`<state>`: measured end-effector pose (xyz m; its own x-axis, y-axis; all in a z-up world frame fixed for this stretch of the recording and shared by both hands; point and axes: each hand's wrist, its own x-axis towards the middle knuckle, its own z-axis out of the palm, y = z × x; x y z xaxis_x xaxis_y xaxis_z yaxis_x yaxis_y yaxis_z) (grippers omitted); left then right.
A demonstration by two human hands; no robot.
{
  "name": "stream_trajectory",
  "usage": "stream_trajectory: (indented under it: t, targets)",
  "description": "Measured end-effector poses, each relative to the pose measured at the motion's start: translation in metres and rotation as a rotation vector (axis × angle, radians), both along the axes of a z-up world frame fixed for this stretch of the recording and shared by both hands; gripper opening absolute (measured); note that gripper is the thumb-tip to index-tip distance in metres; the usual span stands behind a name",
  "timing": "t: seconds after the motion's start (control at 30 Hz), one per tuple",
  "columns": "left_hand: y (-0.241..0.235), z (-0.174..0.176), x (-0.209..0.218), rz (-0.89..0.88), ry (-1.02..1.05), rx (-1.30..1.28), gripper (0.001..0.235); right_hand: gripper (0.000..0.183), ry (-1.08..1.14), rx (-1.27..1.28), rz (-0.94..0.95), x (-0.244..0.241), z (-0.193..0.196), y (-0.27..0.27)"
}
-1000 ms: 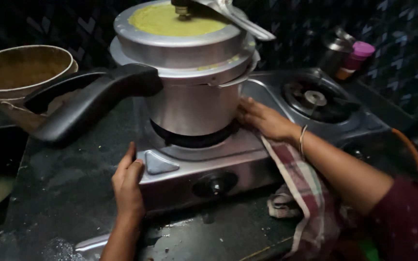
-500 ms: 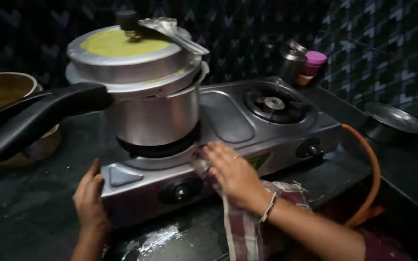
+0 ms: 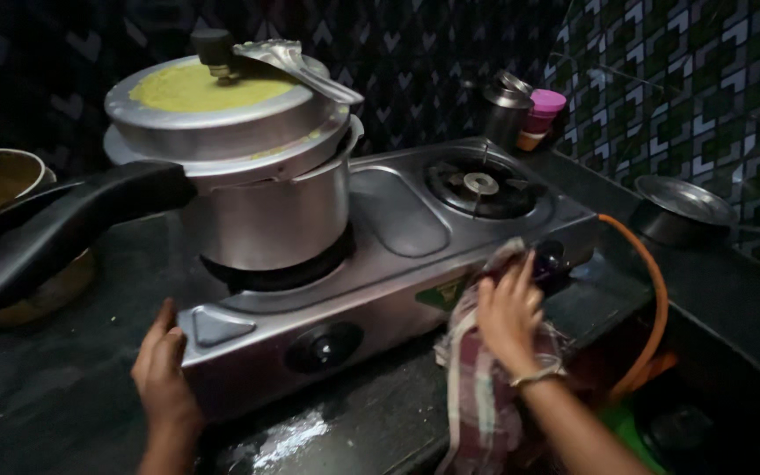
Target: The person wipes down the kitchen counter around a stove and pressure cooker with a cloth, and then washes several dishes and a pot in a sink using their hands under running water.
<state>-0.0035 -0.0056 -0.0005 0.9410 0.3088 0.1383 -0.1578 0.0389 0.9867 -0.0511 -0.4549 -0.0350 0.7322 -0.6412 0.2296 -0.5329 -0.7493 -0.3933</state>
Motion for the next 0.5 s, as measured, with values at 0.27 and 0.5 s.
stream_trajectory:
  t: [0.27, 0.5]
  targets:
    - [0.004, -0.032, 0.017, -0.021, -0.210, -0.086, 0.055, 0.089, -0.274, 0.268, 0.224, -0.031, -0.040, 0.185]
    - [0.009, -0.017, 0.013, -0.040, -0.120, 0.128, 0.054, 0.083, 0.185, 0.607, 0.234, -0.064, -0.015, 0.334]
